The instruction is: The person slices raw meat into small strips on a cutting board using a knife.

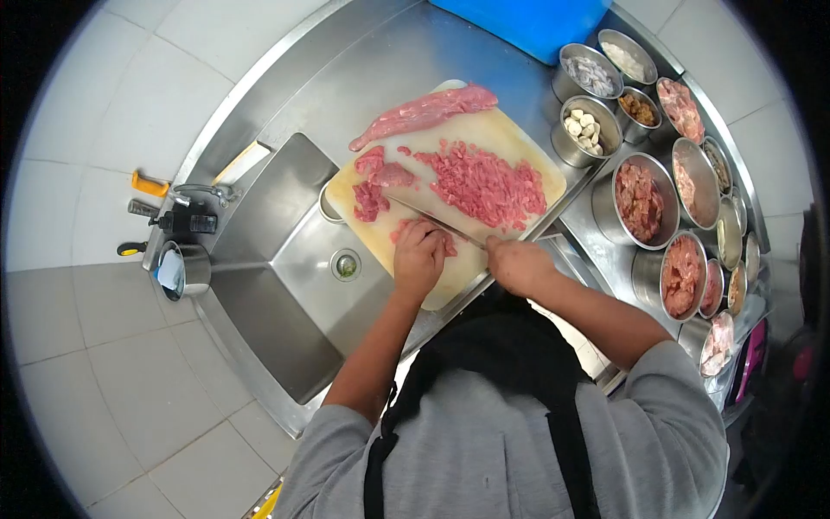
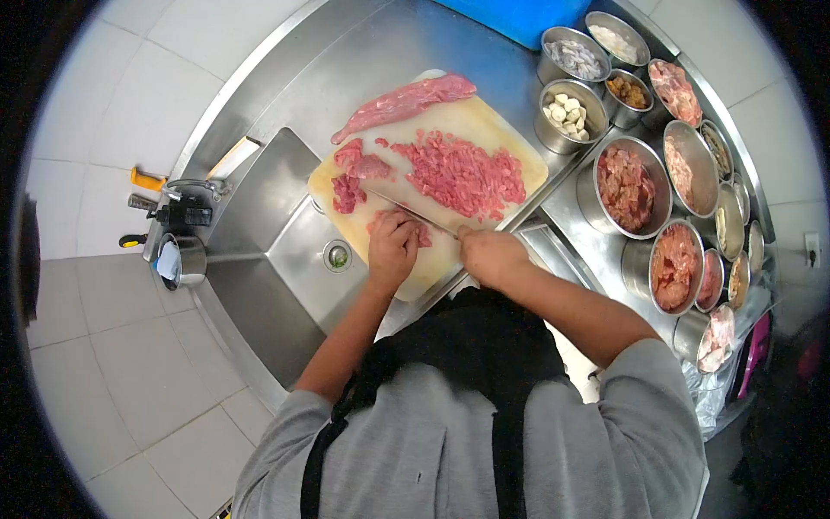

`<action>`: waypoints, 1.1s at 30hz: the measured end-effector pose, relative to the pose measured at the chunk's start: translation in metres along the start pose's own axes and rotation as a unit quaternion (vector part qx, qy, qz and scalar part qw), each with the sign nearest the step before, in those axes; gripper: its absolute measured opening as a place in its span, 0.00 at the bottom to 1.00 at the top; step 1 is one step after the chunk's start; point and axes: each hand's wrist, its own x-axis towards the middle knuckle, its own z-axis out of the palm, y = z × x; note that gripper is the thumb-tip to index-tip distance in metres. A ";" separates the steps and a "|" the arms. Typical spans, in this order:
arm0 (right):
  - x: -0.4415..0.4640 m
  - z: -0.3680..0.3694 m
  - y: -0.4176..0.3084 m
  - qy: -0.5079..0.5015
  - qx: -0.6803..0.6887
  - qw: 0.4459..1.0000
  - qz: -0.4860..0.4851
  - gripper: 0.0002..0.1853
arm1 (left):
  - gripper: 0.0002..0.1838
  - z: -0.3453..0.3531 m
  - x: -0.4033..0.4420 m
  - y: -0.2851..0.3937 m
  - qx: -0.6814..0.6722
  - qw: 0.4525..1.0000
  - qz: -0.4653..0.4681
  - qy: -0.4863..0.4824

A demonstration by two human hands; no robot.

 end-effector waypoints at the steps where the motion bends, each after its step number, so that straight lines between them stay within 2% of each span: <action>1: -0.003 -0.008 0.003 0.011 -0.012 1.000 -0.011 0.12 | 0.06 -0.002 -0.002 0.002 -0.001 1.000 0.002 -0.001; 3: -0.025 -0.038 0.001 -0.020 -0.035 0.999 -0.003 0.13 | 0.06 -0.006 -0.001 0.005 -0.042 0.998 -0.048 0.003; 4: -0.035 -0.048 0.000 -0.056 -0.056 0.997 0.005 0.13 | 0.06 -0.007 0.002 0.003 -0.043 0.998 -0.047 0.004; 7: -0.052 -0.047 0.001 -0.075 -0.051 0.996 0.003 0.13 | 0.06 -0.006 -0.001 -0.001 0.000 0.999 -0.003 0.039; 8: -0.045 -0.034 0.003 -0.076 -0.050 0.996 0.002 0.13 | 0.06 -0.002 0.000 -0.001 -0.006 0.999 0.005 0.035; 10: -0.025 0.004 0.011 -0.017 -0.011 0.999 -0.029 0.12 | 0.06 0.000 -0.001 -0.003 -0.010 0.999 0.012 0.031; 12: -0.007 0.008 0.004 -0.013 -0.006 1.000 -0.027 0.12 | 0.06 0.001 -0.004 -0.003 -0.009 1.000 -0.002 0.018; 14: -0.002 -0.004 -0.001 -0.006 -0.001 1.000 -0.025 0.12 | 0.06 0.000 -0.006 -0.004 -0.010 1.000 -0.011 0.007; 16: -0.017 -0.043 -0.008 -0.064 -0.028 0.998 0.005 0.15 | 0.07 -0.004 -0.003 -0.002 -0.015 1.000 -0.015 -0.003; 18: -0.037 -0.062 -0.007 -0.078 -0.040 0.996 0.003 0.15 | 0.07 -0.009 -0.004 0.002 0.008 0.999 -0.014 0.050; 20: -0.045 -0.054 0.000 -0.096 -0.052 0.994 -0.002 0.15 | 0.07 -0.008 -0.005 0.002 0.015 0.999 -0.020 0.030; 25: -0.002 0.000 0.000 -0.055 -0.004 0.998 -0.029 0.15 | 0.07 -0.001 -0.010 -0.003 0.022 0.999 -0.023 0.014; 30: -0.018 -0.047 -0.007 -0.075 -0.043 0.996 -0.017 0.15 | 0.06 -0.010 -0.007 0.005 -0.013 0.998 -0.055 0.009; 33: -0.040 -0.051 0.003 -0.104 -0.053 0.993 -0.013 0.14 | 0.06 -0.008 -0.010 0.002 -0.002 0.999 -0.032 0.021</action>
